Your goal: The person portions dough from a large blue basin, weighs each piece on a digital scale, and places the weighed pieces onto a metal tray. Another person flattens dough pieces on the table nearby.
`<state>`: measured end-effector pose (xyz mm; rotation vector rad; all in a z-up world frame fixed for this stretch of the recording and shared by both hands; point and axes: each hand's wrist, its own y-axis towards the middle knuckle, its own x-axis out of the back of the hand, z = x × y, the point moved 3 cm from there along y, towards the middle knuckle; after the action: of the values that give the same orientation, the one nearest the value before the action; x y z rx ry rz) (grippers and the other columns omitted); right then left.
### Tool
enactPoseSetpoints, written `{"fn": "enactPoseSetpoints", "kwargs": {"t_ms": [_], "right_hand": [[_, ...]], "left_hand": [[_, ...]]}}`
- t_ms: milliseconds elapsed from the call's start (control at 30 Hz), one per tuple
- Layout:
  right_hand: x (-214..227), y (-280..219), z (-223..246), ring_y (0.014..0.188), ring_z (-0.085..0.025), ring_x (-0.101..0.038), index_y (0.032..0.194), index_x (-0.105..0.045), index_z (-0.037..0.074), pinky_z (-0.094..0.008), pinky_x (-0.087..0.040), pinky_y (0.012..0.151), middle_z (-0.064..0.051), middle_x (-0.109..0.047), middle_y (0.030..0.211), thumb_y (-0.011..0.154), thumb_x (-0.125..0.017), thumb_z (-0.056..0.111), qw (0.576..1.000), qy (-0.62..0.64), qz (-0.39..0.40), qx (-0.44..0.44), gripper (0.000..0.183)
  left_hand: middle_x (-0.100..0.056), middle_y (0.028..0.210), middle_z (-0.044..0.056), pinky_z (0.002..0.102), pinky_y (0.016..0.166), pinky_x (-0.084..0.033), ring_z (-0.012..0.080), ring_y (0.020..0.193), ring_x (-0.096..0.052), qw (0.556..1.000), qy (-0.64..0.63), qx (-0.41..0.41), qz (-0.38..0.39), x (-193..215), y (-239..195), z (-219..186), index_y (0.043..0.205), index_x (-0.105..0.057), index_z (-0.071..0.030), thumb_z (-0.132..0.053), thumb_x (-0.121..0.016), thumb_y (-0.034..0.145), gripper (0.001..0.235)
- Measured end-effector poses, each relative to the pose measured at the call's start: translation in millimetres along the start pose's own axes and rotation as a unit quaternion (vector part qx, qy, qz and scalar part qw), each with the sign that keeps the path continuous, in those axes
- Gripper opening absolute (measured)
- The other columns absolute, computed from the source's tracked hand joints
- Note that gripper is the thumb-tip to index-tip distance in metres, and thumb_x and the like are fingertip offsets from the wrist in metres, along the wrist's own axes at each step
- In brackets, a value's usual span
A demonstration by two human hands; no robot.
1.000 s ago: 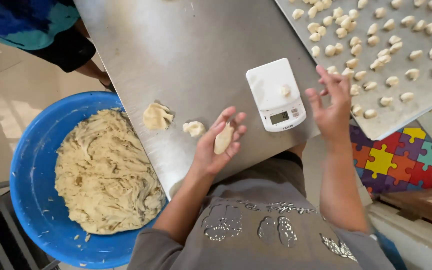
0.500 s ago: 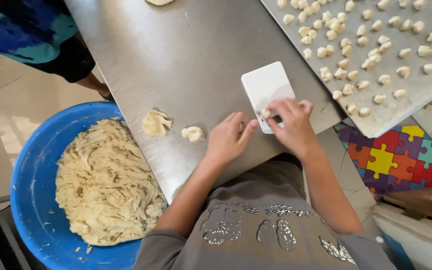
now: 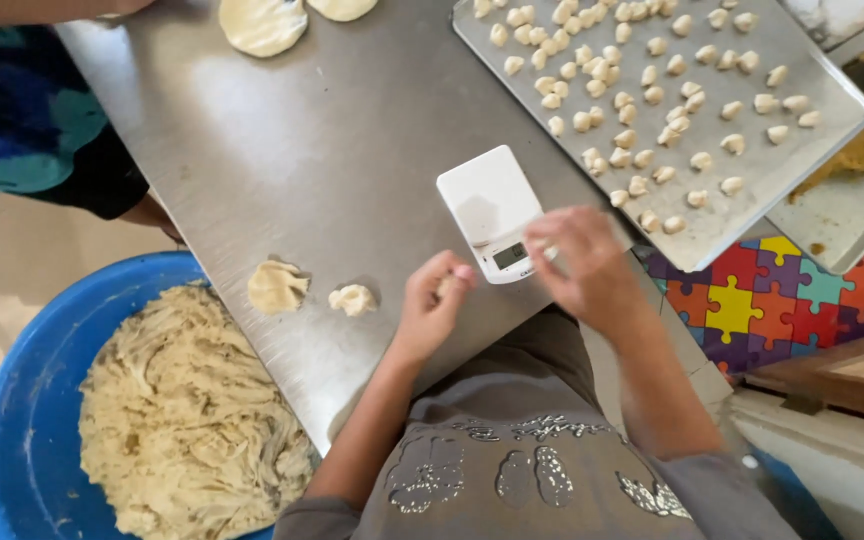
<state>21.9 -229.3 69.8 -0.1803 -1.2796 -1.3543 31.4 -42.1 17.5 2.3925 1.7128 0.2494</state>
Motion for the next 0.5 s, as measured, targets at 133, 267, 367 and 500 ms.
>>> {"fn": "enactPoseSetpoints", "kwargs": {"t_ms": [133,267,367,500], "right_hand": [[90.4,21.1,21.4,0.066,-0.025,-0.053,0.092,-0.064,0.002,-0.037,-0.041,0.066,-0.008,-0.058,0.077,0.093,-0.048,0.019,0.987,0.035,-0.149,0.047,0.024],[124.2,3.1,-36.1,0.036,-0.02,-0.029,0.055,-0.038,0.003,-0.035,-0.018,0.039,-0.007,-0.029,0.044,0.099,-0.029,0.042,0.83,-0.02,-0.532,0.166,0.06],[92.3,49.4,-82.8,0.145,-0.029,-0.025,0.147,-0.012,0.011,-0.049,-0.016,0.126,-0.012,-0.023,0.152,0.109,-0.06,0.022,0.963,-0.163,-0.205,-0.066,0.063],[33.2,41.0,-65.3,0.132,-0.041,-0.029,0.14,-0.035,-0.007,-0.049,-0.016,0.111,-0.026,-0.038,0.139,0.094,-0.068,0.015,0.968,-0.154,-0.189,0.059,0.061]], "left_hand": [[-0.05,0.068,0.006,0.024,0.05,-0.039,0.0121,0.055,-0.045,0.981,-0.136,0.119,-0.074,7.3,-2.3,8.3,0.094,-0.049,-0.008,-0.006,-0.041,0.089,0.009],[-0.031,0.047,-0.002,0.023,0.039,-0.018,0.0072,0.041,-0.027,0.957,-0.161,0.196,-0.141,5.8,-3.7,6.9,0.069,-0.047,-0.009,-0.023,-0.039,0.09,0.027],[-0.037,0.066,-0.005,0.024,0.055,-0.027,0.006,0.059,-0.031,0.97,-0.1,0.21,-0.069,-0.8,5.9,-4.6,0.091,-0.045,-0.012,-0.047,-0.031,0.089,0.037],[-0.051,0.094,0.016,0.032,0.076,-0.044,0.0213,0.078,-0.048,0.987,-0.011,0.148,0.06,3.9,17.8,12.6,0.121,-0.033,-0.002,-0.016,-0.031,0.097,0.028]]}}
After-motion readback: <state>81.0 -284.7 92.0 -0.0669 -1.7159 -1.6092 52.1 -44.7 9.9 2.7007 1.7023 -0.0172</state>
